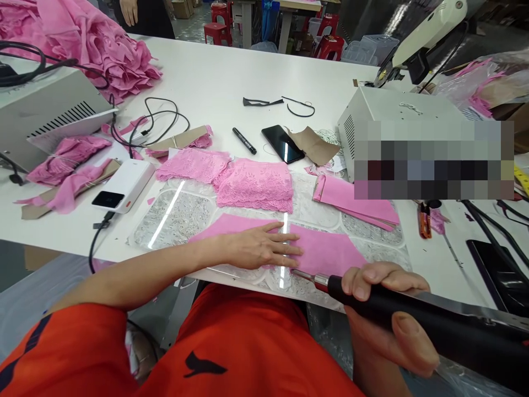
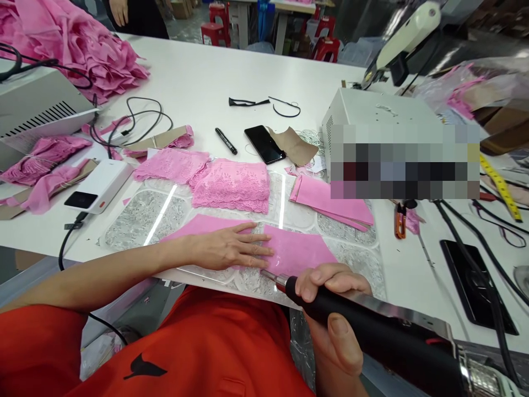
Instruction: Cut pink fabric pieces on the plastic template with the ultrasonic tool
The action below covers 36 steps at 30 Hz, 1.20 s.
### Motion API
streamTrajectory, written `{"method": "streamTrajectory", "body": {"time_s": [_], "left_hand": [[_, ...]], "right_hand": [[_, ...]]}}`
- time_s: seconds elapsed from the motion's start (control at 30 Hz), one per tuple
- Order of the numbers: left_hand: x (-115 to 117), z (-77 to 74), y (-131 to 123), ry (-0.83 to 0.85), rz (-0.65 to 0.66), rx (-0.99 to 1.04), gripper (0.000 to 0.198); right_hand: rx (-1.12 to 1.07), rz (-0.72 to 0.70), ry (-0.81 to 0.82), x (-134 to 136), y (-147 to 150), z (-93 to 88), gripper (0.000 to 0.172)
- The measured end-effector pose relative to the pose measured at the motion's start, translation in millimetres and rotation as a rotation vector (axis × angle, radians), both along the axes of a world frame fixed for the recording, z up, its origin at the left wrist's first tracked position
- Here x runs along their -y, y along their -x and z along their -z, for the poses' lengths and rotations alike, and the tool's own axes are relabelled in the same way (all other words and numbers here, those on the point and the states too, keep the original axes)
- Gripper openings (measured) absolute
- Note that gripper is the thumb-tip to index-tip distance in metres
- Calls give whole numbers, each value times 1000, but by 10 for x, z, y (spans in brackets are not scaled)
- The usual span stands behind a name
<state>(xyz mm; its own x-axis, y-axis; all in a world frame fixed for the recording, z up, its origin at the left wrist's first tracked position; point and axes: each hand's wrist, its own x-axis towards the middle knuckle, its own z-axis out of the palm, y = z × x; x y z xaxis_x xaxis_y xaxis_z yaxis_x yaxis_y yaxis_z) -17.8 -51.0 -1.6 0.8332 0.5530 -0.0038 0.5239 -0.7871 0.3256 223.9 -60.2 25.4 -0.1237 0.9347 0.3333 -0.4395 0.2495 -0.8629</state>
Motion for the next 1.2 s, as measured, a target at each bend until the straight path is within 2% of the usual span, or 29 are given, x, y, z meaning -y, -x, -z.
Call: {"method": "streamTrajectory", "body": {"time_s": [0.37, 0.67, 0.97, 1.1, 1.2], "left_hand": [[-3, -12, -1, 75, -27, 5, 51], [5, 21, 13, -29, 3, 5, 46], [-31, -92, -24, 86, -32, -43, 48], [9, -154, 62, 69, -82, 41, 48], [139, -161, 203, 47, -104, 87, 43]], "right_hand": [[5, -17, 6, -8, -5, 15, 14], [-1, -44, -32, -25, 8, 21, 14], [-13, -15, -42, -51, -15, -22, 18], [-33, -28, -50, -63, -6, -39, 20], [-38, -29, -33, -40, 29, -29, 21]]}}
